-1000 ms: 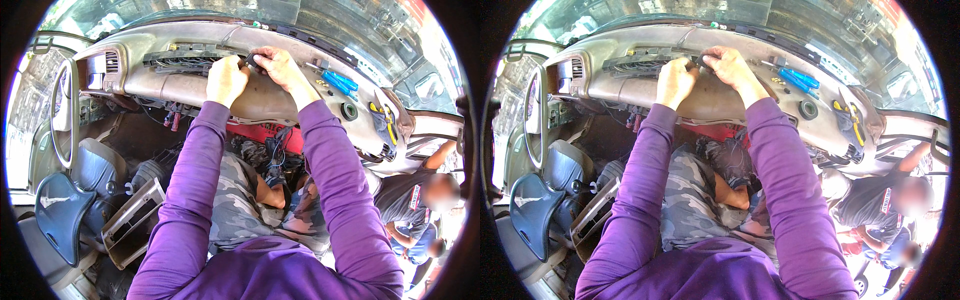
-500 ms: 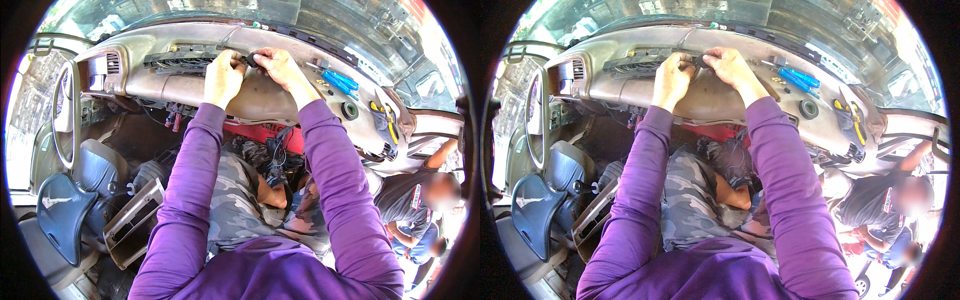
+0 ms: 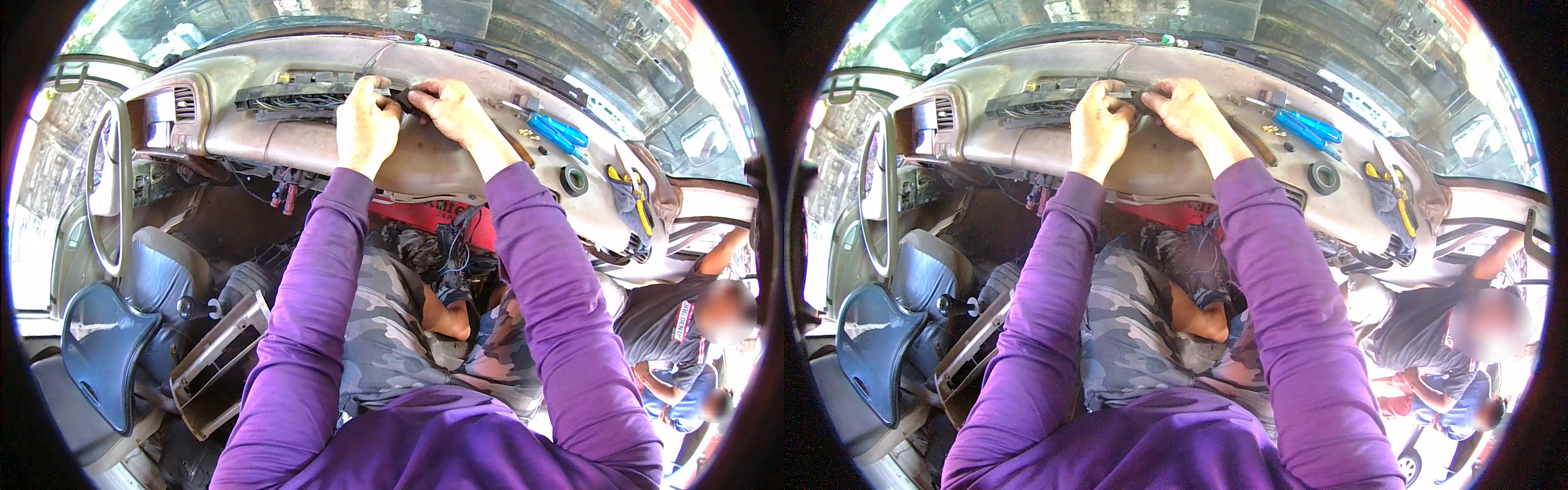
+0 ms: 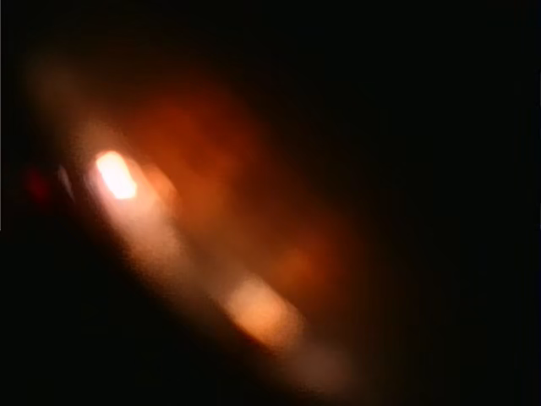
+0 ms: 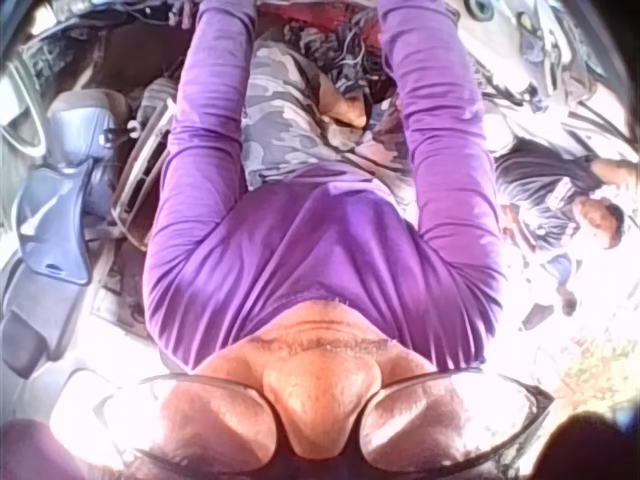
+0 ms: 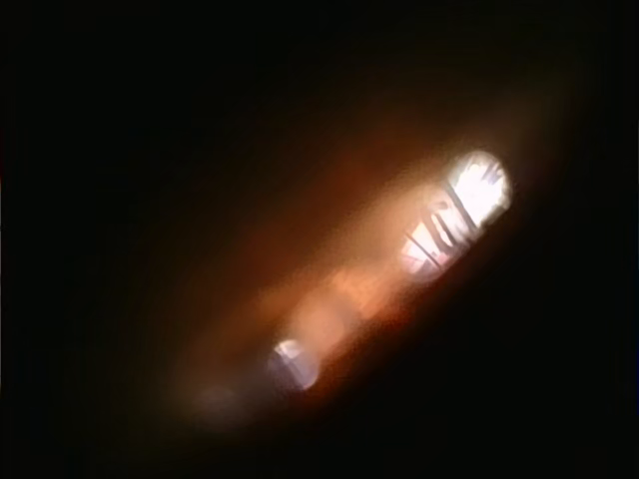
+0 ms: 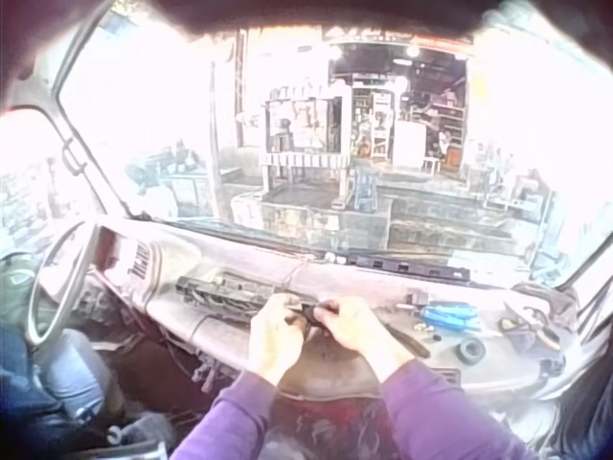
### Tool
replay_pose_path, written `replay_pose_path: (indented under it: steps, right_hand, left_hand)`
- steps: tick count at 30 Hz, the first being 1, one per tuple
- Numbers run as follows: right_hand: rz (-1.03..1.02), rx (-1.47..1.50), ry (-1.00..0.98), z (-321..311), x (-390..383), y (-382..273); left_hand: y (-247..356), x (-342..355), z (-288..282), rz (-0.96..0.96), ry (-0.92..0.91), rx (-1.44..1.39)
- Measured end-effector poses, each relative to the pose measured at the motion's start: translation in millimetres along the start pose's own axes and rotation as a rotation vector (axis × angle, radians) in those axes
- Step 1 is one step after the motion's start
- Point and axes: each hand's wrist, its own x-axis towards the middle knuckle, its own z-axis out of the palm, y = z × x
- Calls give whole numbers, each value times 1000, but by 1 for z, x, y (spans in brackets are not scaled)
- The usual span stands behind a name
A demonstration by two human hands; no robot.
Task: The person works on the dashboard of a car, using pliers to strip and adjust wires. They repeatedly cut wire insulation and manipulate connectors while seated in the driver's seat.
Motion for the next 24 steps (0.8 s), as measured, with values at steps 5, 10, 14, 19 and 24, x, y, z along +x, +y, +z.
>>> replay_pose_path:
  steps: [5, 10, 14, 19, 24]
  right_hand:
    - [6, 94, 19, -2, -7, -4]
    - [29, 196, 102, 6, -8, 1]
    - [12, 154, 65, 2, -8, 3]
    - [-128, 79, 189, 6, -4, 16]
    - [-305, -165, 322, 16, -20, 10]
  left_hand:
    - [4, -2, -2, 28, -3, 34]
    - [-9, -6, -15, 344, 427, 278]
    - [-14, -17, -52, 52, 308, 131]
    - [1, -17, -62, 312, -33, 470]
    - [3, 1, -41, 324, -141, 604]
